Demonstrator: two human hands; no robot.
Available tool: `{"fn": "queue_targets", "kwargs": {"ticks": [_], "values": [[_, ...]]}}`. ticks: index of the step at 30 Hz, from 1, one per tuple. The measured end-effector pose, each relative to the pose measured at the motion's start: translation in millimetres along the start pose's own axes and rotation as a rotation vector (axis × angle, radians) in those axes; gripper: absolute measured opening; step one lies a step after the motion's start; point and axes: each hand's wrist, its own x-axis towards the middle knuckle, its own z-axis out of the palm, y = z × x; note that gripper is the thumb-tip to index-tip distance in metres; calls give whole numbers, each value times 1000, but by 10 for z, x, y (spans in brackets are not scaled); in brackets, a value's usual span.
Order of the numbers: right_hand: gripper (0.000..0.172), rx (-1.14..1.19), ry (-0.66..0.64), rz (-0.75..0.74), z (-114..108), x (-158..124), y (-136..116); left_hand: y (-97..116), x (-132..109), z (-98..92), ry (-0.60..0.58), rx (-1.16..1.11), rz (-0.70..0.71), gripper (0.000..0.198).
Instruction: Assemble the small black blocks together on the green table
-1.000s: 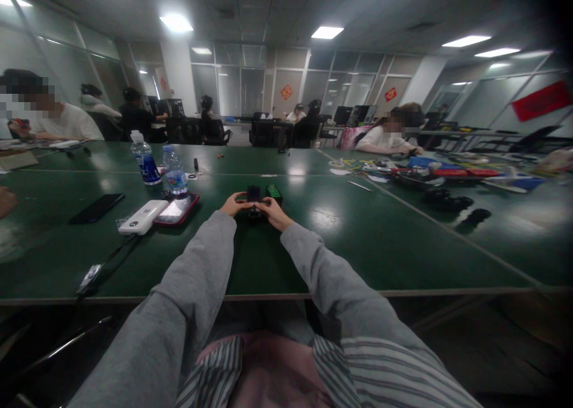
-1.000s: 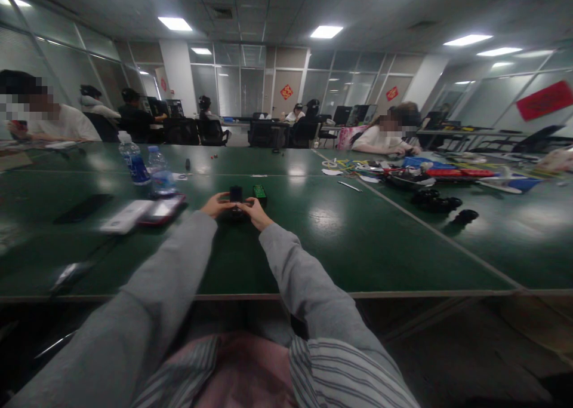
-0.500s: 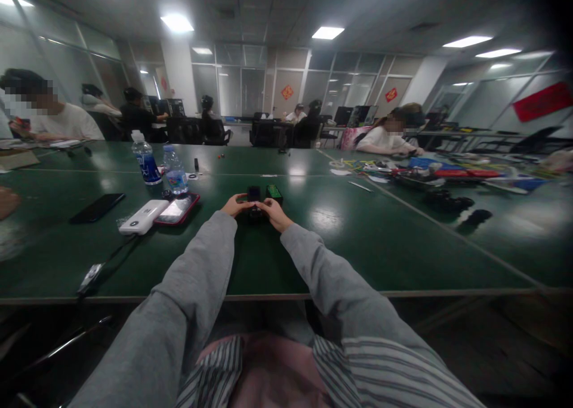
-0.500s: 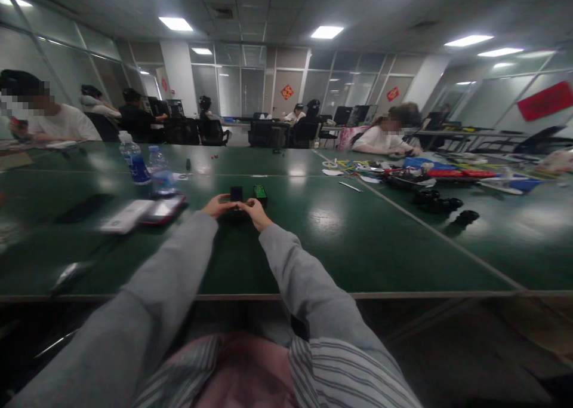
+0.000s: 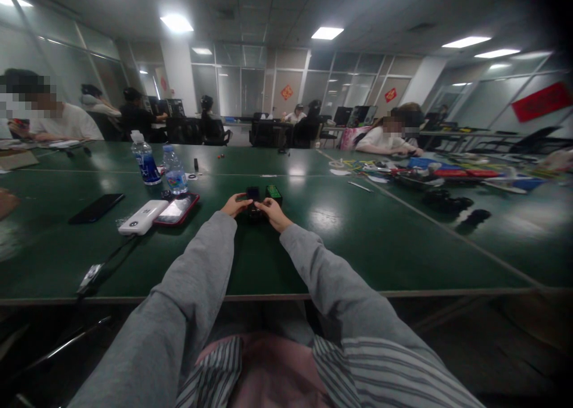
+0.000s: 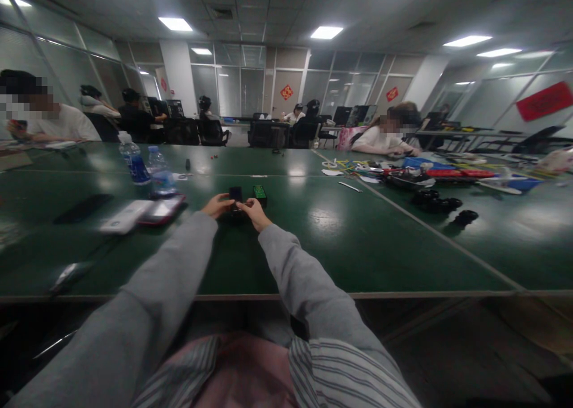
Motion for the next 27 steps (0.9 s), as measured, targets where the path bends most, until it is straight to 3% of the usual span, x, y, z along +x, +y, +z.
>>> {"fn": "queue_targets", "kwargs": {"ticks": [15,27], "values": [[55,-50,36,-77,-6,68,88,-137,196,-104,30,166,104,70],[53,-73,33,-93,-17,65,100,-133,150,-92,5,223,133,82]]}}
